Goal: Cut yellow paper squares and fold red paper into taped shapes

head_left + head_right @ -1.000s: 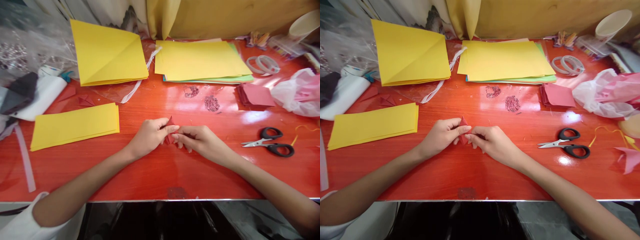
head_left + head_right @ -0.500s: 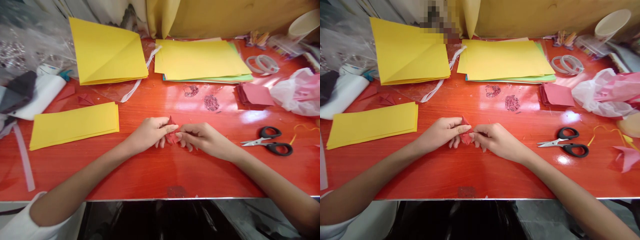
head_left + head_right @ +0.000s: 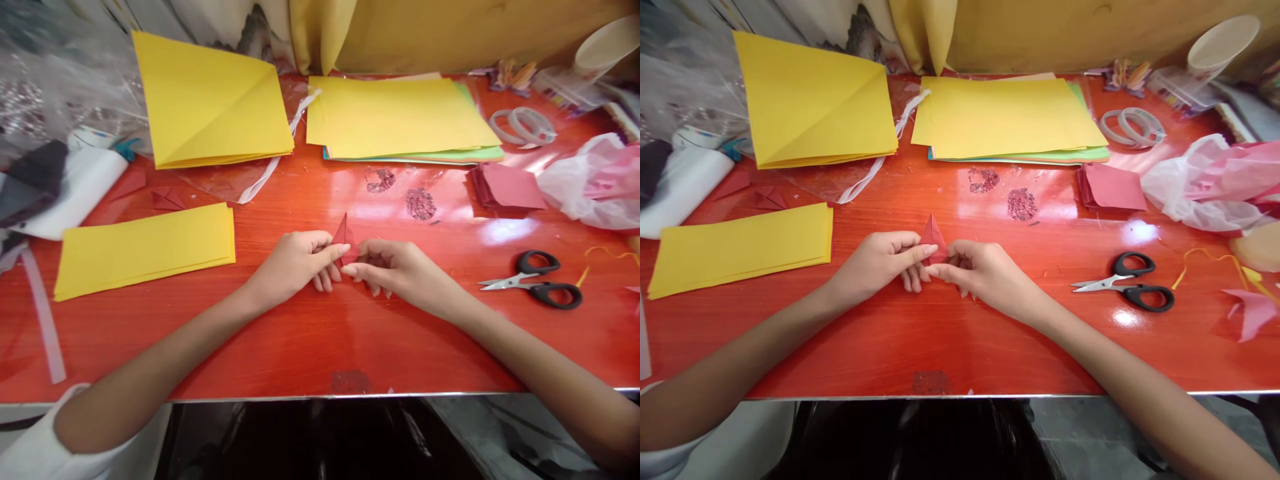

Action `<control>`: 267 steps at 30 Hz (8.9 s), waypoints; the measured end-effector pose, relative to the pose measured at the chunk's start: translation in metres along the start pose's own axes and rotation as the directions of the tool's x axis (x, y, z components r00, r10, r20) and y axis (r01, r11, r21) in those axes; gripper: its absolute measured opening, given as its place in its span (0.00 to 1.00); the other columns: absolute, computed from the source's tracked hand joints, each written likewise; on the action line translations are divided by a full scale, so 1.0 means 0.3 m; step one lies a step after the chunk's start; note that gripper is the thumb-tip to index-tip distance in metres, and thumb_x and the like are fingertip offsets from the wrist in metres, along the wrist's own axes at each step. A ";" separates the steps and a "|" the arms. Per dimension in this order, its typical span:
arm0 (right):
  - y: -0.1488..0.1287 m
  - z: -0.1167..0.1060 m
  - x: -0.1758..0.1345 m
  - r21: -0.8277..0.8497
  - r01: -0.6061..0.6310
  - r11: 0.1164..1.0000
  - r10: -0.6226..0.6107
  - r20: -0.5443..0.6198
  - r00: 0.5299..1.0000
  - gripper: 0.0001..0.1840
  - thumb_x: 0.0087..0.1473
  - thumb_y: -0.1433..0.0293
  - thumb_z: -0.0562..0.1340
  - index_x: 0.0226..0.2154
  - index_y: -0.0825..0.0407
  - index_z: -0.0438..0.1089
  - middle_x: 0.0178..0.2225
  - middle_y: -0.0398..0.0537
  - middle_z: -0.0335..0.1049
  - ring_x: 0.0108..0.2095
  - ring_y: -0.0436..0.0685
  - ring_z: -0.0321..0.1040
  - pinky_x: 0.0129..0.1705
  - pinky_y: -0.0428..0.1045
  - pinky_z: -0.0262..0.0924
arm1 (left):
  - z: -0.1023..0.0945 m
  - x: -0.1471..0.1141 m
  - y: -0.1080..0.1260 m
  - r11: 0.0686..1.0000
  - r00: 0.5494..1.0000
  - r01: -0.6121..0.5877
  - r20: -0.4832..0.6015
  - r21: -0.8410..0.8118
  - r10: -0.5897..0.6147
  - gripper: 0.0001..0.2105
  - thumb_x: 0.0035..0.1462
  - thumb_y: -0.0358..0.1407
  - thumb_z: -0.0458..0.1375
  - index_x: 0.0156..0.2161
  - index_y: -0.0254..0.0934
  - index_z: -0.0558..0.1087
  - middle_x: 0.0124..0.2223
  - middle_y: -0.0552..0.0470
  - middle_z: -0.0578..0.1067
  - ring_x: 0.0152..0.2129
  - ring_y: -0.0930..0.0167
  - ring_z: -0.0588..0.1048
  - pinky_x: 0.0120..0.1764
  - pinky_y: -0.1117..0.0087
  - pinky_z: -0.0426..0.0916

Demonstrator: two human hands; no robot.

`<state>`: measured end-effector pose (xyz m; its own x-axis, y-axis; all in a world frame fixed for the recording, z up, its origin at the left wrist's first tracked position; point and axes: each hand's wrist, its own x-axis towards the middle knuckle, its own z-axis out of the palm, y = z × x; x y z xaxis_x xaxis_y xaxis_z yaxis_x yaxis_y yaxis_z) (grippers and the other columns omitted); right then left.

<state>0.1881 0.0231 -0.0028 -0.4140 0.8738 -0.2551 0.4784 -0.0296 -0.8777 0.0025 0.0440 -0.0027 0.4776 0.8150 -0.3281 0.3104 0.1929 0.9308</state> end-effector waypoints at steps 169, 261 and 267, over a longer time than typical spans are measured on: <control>0.017 0.004 -0.001 0.135 0.099 0.986 -0.096 -0.035 0.995 0.22 0.54 0.68 0.62 0.50 0.50 0.57 0.29 0.42 0.69 0.27 0.49 0.66 0.26 0.45 0.61 | -0.001 -0.002 -0.044 0.940 0.968 -0.250 0.023 0.231 0.252 0.04 0.59 0.29 0.52 0.37 0.34 0.69 0.24 0.57 0.71 0.21 0.78 0.72 0.28 0.77 0.67; 0.002 0.000 -0.014 0.121 0.007 0.993 -0.014 0.063 0.998 0.12 0.55 0.63 0.60 0.25 0.53 0.68 0.23 0.42 0.68 0.21 0.47 0.64 0.23 0.44 0.60 | 0.008 -0.023 -0.017 0.939 0.971 -0.207 -0.062 0.274 0.232 0.14 0.62 0.41 0.48 0.27 0.36 0.63 0.17 0.59 0.66 0.15 0.79 0.66 0.23 0.76 0.61; -0.004 0.001 -0.014 0.173 -0.043 0.984 0.041 0.012 0.999 0.18 0.57 0.58 0.57 0.23 0.53 0.66 0.19 0.43 0.67 0.18 0.47 0.63 0.21 0.44 0.60 | 0.002 -0.011 -0.024 0.918 0.970 -0.242 0.042 0.314 0.241 0.07 0.62 0.38 0.49 0.35 0.37 0.65 0.22 0.59 0.67 0.20 0.77 0.68 0.26 0.75 0.61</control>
<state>0.1891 0.0194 -0.0009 -0.4034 0.8658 -0.2960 0.3543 -0.1505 -0.9229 -0.0008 0.0395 -0.0085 0.5726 0.8136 -0.1009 0.4278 -0.1915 0.8834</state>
